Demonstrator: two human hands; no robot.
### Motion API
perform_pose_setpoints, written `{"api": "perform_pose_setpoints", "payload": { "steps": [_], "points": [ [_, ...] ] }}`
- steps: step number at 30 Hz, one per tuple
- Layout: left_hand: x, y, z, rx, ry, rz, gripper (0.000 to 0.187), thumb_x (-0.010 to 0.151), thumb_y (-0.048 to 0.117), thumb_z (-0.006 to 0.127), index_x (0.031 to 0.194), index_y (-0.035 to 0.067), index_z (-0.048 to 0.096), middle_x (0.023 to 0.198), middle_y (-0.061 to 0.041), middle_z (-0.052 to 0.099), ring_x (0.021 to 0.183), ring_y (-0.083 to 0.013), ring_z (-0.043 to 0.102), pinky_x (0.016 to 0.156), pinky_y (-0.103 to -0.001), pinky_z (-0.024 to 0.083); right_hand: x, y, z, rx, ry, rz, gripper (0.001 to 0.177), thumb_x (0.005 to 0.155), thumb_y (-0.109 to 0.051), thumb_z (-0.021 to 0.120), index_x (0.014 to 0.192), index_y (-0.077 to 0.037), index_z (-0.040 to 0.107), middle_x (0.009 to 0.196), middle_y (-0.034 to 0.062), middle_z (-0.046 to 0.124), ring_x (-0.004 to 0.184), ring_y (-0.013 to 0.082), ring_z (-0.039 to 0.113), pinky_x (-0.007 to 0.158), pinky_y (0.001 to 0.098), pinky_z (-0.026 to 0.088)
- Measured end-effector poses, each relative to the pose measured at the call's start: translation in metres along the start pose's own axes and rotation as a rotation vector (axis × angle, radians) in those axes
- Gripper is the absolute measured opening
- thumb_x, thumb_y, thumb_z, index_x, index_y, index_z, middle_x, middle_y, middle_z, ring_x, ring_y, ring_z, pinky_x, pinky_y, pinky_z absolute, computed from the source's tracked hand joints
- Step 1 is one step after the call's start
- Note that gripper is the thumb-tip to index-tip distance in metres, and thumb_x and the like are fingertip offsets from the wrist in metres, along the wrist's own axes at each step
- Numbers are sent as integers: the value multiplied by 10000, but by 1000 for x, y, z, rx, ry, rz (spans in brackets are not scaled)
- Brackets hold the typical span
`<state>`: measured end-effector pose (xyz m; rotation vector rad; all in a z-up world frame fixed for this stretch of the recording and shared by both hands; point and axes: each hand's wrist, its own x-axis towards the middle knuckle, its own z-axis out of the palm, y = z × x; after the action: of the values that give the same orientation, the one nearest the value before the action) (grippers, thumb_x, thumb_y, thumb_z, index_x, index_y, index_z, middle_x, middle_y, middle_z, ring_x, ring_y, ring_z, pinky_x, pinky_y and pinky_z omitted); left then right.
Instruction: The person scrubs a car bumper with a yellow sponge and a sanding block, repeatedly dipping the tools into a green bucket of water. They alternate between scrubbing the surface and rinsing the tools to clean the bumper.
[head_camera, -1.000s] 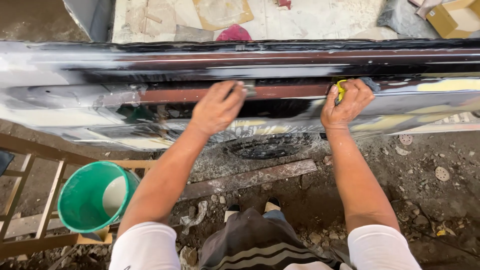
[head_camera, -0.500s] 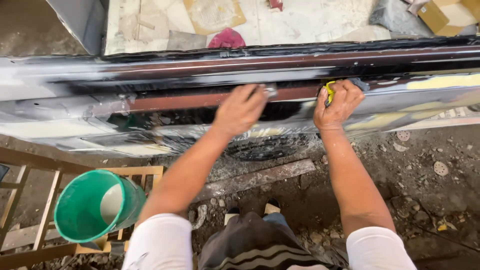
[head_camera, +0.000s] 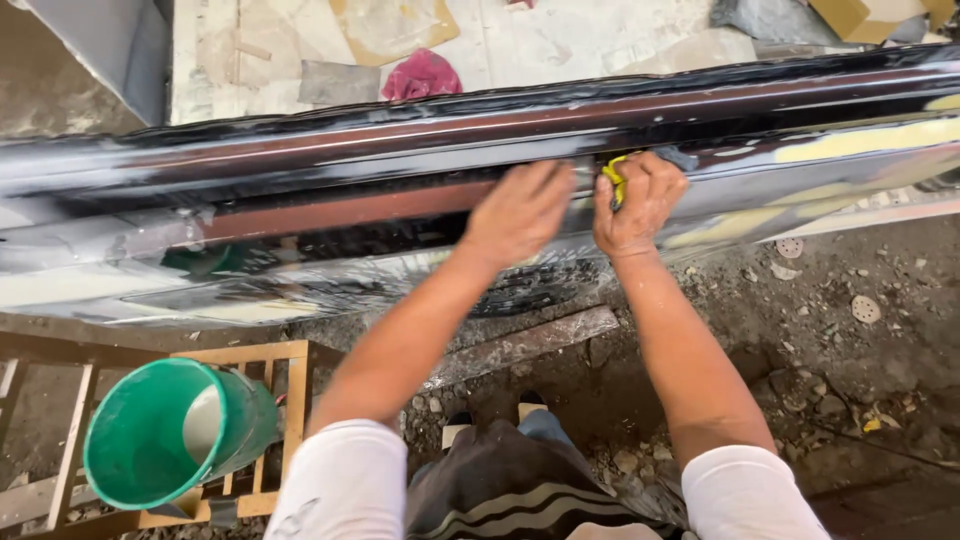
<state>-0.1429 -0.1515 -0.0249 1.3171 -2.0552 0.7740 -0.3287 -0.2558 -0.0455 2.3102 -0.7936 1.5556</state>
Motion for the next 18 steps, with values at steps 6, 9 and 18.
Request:
{"api": "perform_pose_setpoints", "payload": {
  "steps": [6,9,18],
  "points": [
    [-27,-19,-12,9,-39,-27,268,997,176,654,1168,-25,701,1316,-145,622,1230,-292,583,878,-396,558,-7,53,-19,-55,-100,-139,196,960,-255,635,1074,-96,635,1149,119,602,1093,314,507,970,478,336],
    [-57,-37,-65,127,12,-73,287,946,193,664,1166,15,709,1283,-149,650,1201,-296,602,892,-409,571,-4,84,-22,-69,-66,25,260,1020,-265,598,1162,-49,625,1232,167,580,1177,344,498,1031,493,328],
    [51,33,55,-25,-113,94,323,861,183,660,1101,-27,706,1384,-180,562,1297,-341,516,959,-441,524,-2,91,-28,41,3,148,206,1024,-224,626,1143,-56,639,1217,150,602,1138,343,512,1021,494,349]
  ]
}}
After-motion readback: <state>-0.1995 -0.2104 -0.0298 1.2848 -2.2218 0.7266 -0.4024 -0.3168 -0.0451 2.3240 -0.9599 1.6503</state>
